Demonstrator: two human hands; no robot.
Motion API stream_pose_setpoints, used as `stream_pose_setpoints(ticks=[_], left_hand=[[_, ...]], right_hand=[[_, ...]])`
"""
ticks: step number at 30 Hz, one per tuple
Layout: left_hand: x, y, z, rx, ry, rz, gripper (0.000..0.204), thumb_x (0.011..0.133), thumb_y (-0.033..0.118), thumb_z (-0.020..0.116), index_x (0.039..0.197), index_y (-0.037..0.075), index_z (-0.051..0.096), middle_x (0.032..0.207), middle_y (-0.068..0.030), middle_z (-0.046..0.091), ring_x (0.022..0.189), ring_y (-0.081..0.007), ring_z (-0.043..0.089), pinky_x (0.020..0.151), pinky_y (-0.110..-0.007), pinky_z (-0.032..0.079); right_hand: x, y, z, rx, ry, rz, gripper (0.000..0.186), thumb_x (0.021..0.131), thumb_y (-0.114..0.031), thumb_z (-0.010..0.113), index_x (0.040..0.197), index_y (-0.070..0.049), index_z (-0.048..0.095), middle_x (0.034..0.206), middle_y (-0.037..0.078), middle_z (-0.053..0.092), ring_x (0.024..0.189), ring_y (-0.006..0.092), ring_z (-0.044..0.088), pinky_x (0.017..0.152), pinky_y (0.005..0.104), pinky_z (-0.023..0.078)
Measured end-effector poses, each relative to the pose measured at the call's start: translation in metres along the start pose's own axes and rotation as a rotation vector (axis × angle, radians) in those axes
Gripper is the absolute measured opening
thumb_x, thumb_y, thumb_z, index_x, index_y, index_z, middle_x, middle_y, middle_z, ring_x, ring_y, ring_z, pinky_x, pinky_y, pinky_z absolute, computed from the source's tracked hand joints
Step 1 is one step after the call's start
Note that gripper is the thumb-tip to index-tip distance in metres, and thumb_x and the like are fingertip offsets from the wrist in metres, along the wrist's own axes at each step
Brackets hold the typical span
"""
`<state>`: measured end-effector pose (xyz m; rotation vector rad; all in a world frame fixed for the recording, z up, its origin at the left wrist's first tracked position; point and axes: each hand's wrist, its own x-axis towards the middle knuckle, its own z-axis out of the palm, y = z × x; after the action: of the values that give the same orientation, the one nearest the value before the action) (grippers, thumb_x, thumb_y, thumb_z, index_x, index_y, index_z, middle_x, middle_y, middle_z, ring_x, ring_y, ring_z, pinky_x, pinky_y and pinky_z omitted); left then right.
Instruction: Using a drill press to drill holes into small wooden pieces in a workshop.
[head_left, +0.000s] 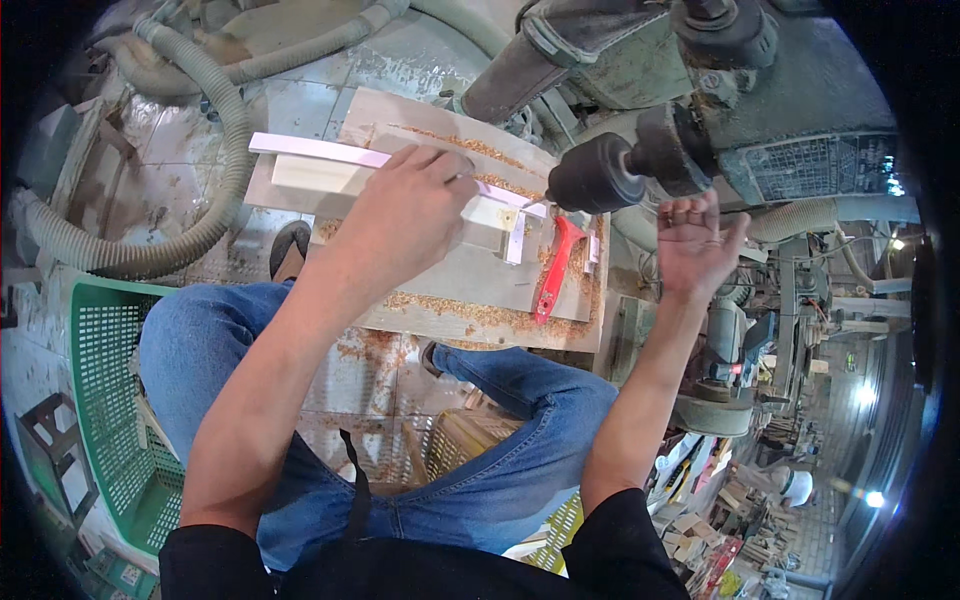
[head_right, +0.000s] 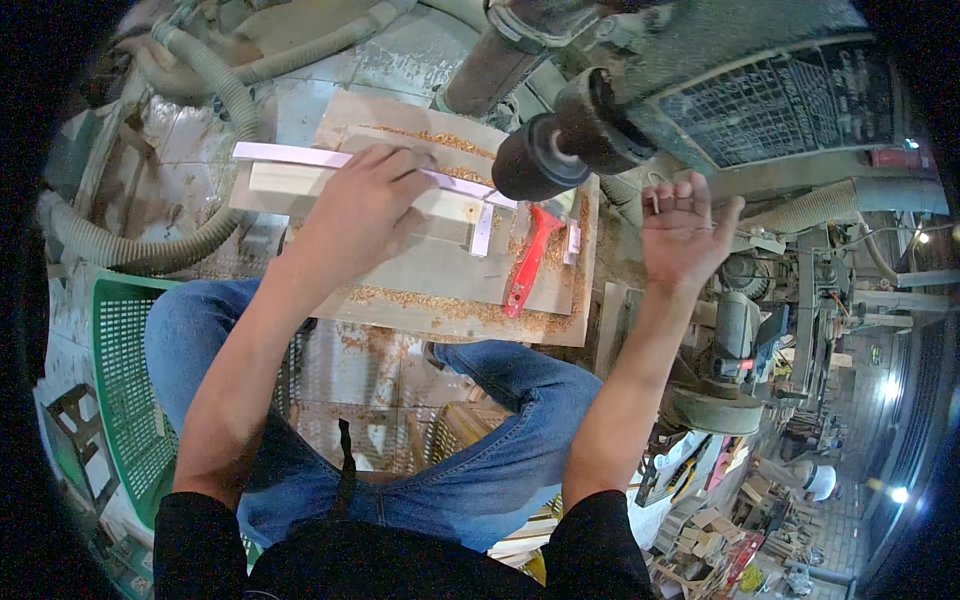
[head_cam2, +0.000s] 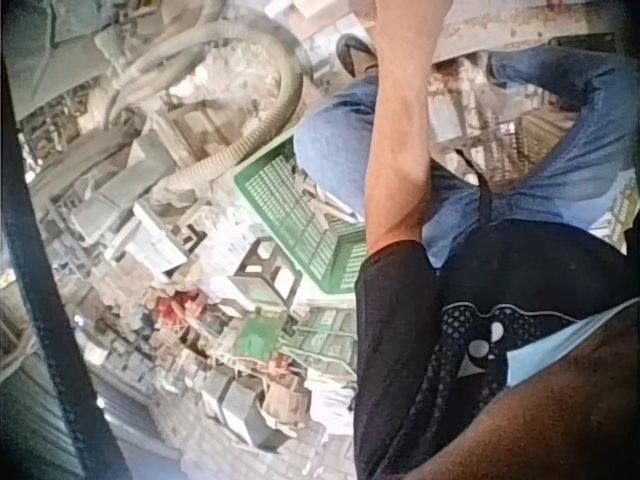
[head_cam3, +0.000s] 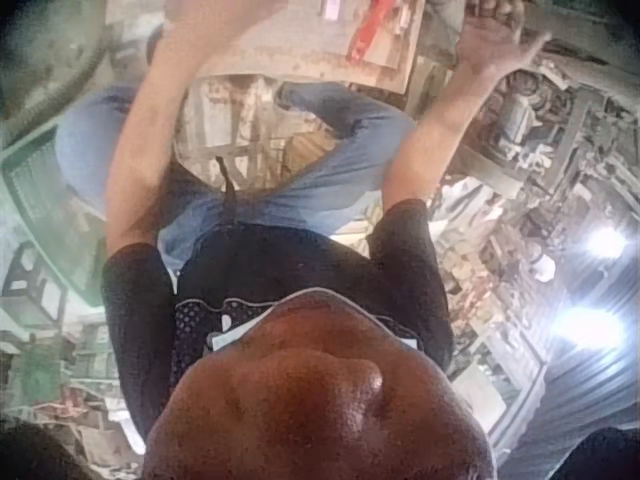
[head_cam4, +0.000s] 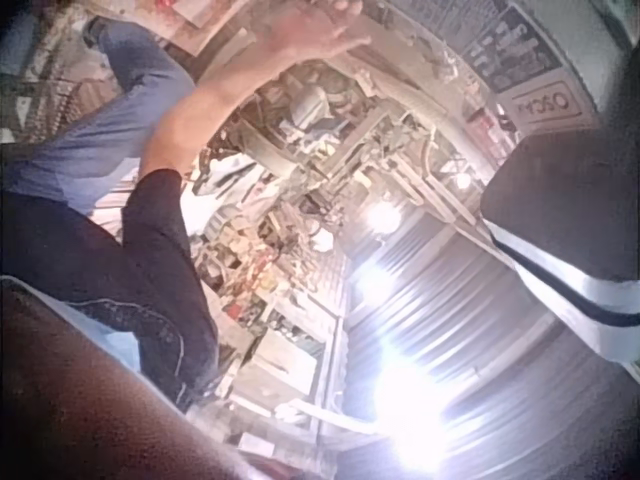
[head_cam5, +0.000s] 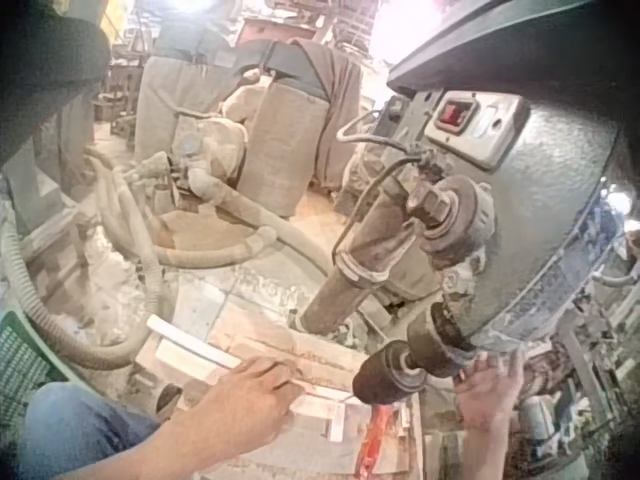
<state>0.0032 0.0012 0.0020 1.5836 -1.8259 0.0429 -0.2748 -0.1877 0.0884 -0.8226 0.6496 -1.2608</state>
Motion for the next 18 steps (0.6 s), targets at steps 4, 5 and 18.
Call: stream_pose_setpoints(ticks=[4, 5, 18], left_hand=[[-0.008, 0.025, -0.022, 0.053, -0.094, 0.053, 0.035, 0.070, 0.009, 0.069, 0.104, 0.004, 0.063, 0.102, -0.0091, 0.059, 0.098, -0.0304, 0.055, 0.090, -0.040, 0.045], [-0.012, 0.032, -0.029, -0.033, -0.181, 0.044, 0.035, 0.071, 0.008, 0.068, 0.105, 0.003, 0.062, 0.099, -0.0096, 0.060, 0.093, -0.0287, 0.057, 0.087, -0.039, 0.047], [-0.016, 0.062, -0.076, -1.918, -0.300, -0.514, 0.044, 0.096, 0.013, 0.040, 0.137, -0.006, 0.040, 0.106, -0.0191, 0.061, 0.083, -0.0206, 0.063, 0.069, -0.031, 0.052]], right_hand=[[0.003, 0.002, -0.005, 0.009, 0.106, 0.034, 0.051, 0.095, -0.049, 0.048, 0.098, -0.001, 0.063, 0.075, 0.007, 0.060, 0.074, 0.0242, 0.056, 0.079, 0.0399, 0.046], [0.004, 0.000, -0.009, 0.019, 0.117, 0.018, 0.051, 0.095, -0.049, 0.048, 0.098, -0.001, 0.063, 0.075, 0.007, 0.060, 0.074, 0.0242, 0.056, 0.079, 0.0399, 0.046], [0.008, 0.007, -0.014, 0.089, 0.115, 0.045, 0.038, 0.092, -0.040, 0.056, 0.092, -0.003, 0.064, 0.070, 0.004, 0.058, 0.068, 0.0208, 0.055, 0.072, 0.0350, 0.047]])
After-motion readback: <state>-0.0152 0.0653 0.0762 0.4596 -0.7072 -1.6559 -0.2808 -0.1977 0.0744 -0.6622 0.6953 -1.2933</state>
